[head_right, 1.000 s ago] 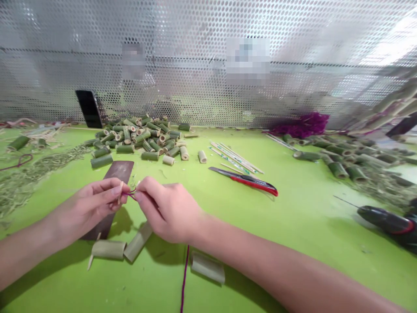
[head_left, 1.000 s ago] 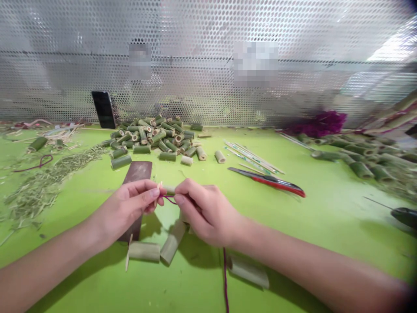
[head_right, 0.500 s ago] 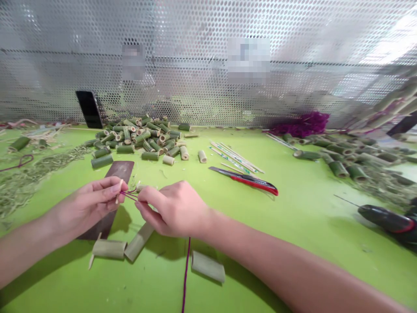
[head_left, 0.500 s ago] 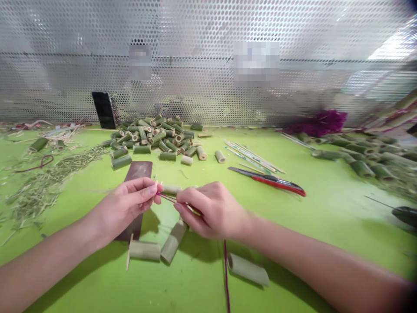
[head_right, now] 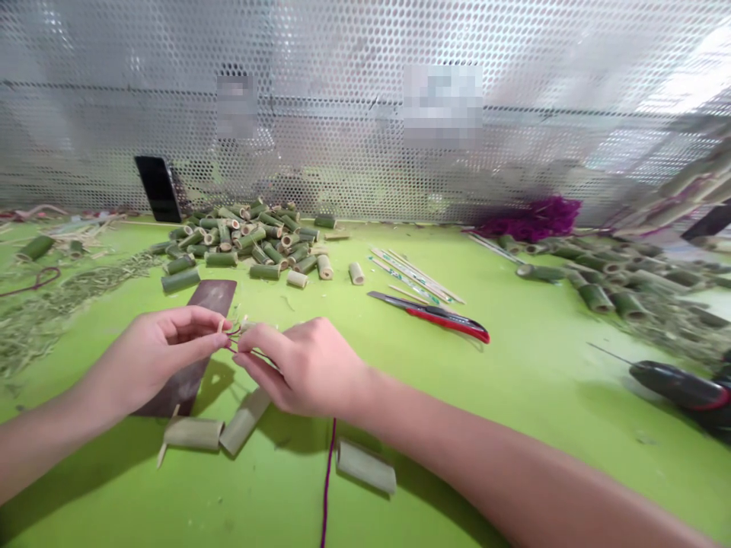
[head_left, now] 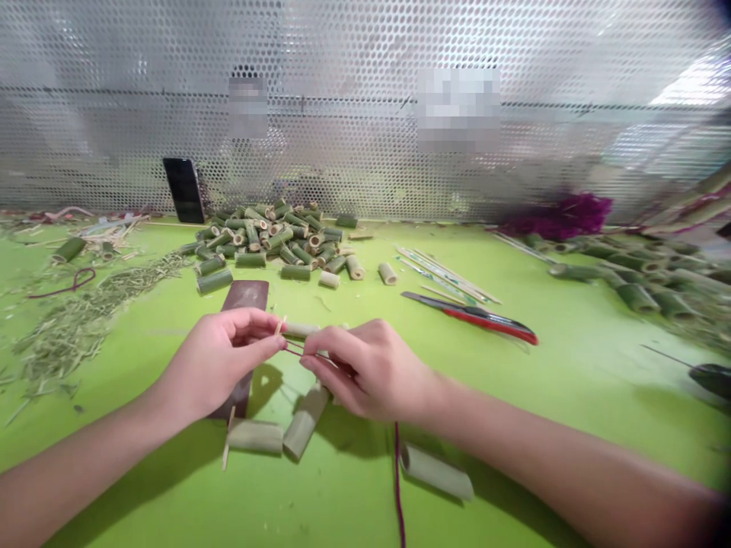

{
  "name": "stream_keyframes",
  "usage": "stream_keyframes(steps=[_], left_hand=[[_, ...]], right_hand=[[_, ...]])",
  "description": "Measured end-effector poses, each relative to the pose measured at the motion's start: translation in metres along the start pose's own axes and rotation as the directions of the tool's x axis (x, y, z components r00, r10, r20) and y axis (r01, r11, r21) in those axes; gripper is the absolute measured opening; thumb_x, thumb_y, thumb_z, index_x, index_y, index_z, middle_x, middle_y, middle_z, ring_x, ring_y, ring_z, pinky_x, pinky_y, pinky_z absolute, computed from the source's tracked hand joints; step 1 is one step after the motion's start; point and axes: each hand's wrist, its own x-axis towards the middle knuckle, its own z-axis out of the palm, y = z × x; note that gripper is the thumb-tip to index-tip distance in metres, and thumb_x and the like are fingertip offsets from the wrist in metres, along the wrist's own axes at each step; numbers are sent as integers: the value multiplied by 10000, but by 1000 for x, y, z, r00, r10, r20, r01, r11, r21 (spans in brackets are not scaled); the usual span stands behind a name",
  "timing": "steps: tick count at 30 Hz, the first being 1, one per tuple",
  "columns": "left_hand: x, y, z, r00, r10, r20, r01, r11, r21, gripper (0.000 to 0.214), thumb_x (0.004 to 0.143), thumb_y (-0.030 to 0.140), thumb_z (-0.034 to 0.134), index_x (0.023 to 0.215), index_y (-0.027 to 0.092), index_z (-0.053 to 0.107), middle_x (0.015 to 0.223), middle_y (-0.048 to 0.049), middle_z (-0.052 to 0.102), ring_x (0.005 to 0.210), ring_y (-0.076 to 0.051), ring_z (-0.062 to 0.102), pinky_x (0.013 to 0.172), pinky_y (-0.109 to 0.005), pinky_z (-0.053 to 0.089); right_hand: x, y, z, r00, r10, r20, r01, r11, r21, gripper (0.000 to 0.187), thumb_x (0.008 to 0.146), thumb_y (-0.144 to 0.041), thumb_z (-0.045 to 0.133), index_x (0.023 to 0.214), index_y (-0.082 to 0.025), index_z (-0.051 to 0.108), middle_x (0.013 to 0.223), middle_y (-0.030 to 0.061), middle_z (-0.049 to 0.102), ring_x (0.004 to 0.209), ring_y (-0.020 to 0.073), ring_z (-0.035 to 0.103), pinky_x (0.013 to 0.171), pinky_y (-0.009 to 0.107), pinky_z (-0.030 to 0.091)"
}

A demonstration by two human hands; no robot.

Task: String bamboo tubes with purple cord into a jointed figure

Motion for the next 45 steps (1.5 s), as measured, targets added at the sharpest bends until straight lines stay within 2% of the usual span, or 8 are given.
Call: stream_keyframes(steps=[3,6,11,17,21,27,36,45], left_hand=[[1,0,-1,1000,-16,0,16,1000,-3,276,800,422,805,961,199,775,960,-63,789,893,-253,711,810,-353,546],[0,1,-2,999,29,-32,-30,999,-26,236,805,414,799,900,200,772,927,-58,780,857,-234,704,770,-328,546],[-8,2,3,986,128,-110,-120,990,77,445,856,460,765,1254,278,683,951,-36,772,832,-218,688,680,-299,540],[-17,1,10,987,148,-66,-143,987,68,450,866,487,761,1262,299,656,956,-36,760,884,-231,702,749,-312,570],[-18,1,11,987,140,-77,-138,990,29,384,853,470,772,1169,276,672,918,-34,746,857,-230,694,728,-319,573],[-17,3,13,987,147,-68,-149,988,-26,305,861,414,762,1099,254,658,872,-23,725,799,-215,683,670,-307,555],[-17,0,14,981,177,-77,-178,984,-2,269,872,409,753,1063,258,639,871,-15,724,803,-207,673,587,-272,493],[-16,1,12,978,184,-98,-179,982,55,265,879,417,743,1059,251,642,860,-21,726,778,-209,685,569,-270,496]], right_hand=[[1,-4,0,998,54,13,-54,996,65,87,1016,-229,516,983,-187,585,519,-92,506,411,71,423,450,207,287],[4,-8,0,973,230,21,-230,957,174,86,1011,-233,513,984,-189,582,478,-115,433,383,68,359,441,201,267],[14,-11,-1,821,557,127,-564,756,332,162,1001,-312,520,915,-196,594,475,-112,379,390,77,315,403,201,224],[17,-15,1,747,634,198,-617,553,560,183,935,-377,626,922,-214,546,451,-143,327,382,67,234,362,191,168],[12,-19,3,779,623,78,-560,634,534,189,910,-343,680,858,-203,566,466,-121,406,389,53,275,384,191,194],[11,-21,3,839,543,40,-499,737,456,184,947,-302,640,828,-176,702,493,-81,473,407,52,313,407,202,238],[15,-21,0,847,529,51,-491,744,453,274,959,-282,609,754,-150,733,504,-54,480,455,57,355,419,195,257],[12,-20,1,842,529,102,-501,699,509,169,908,-225,630,860,-147,772,454,-95,336,425,53,246,416,221,214]])
